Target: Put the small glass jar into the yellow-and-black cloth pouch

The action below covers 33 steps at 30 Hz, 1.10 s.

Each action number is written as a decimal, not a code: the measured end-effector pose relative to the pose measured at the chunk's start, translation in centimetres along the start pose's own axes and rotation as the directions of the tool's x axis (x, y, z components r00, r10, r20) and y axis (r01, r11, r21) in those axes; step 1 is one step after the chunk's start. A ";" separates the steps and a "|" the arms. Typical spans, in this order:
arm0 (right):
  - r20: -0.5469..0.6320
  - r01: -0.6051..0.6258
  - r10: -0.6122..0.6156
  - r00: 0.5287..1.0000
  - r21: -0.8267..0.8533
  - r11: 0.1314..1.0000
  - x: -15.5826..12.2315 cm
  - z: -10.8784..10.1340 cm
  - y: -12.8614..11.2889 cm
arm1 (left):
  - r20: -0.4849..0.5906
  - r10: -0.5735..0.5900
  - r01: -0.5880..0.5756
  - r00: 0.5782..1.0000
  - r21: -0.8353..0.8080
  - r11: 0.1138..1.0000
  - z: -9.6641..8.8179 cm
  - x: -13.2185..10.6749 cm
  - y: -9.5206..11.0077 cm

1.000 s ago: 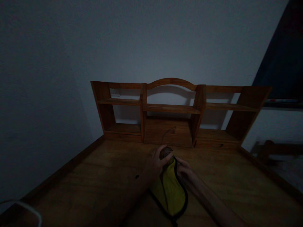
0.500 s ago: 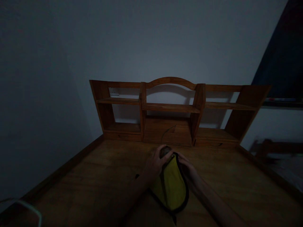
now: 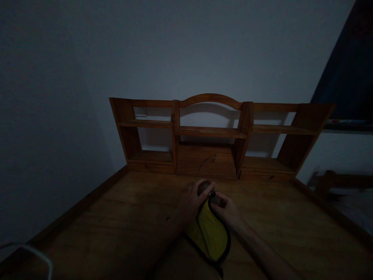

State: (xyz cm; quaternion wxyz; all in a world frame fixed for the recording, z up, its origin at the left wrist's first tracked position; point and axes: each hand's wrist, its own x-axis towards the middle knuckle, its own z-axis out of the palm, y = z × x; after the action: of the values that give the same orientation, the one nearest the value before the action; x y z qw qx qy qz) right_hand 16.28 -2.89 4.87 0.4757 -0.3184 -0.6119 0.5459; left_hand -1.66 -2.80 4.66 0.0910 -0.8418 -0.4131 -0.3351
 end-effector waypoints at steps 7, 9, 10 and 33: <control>-0.002 0.187 -0.207 0.978 -0.422 0.887 -1.1 0.4 -0.3 | -0.068 -0.062 0.046 0.996 -0.208 0.977 1.1 0.0 -0.7; 0.075 0.346 -0.375 0.924 -0.580 0.737 -1.2 0.0 0.0 | -0.111 -0.077 0.046 0.991 -0.260 0.964 1.6 0.2 -1.1; 0.142 0.426 -0.449 0.882 -0.646 0.633 -1.2 -0.4 0.2 | -0.122 -0.078 0.042 0.989 -0.278 0.960 1.7 0.3 -1.2; 0.534 0.643 -0.447 0.718 -0.755 0.131 0.0 -3.0 -0.9 | -0.179 -0.062 0.010 0.982 -0.280 0.960 1.7 0.4 -1.4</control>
State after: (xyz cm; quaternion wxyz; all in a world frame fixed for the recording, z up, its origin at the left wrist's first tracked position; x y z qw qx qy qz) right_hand 19.18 -2.03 5.58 0.3250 -0.2267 -0.9152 -0.0736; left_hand -1.74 -0.95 3.46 0.0042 -0.8036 -0.3671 -0.4685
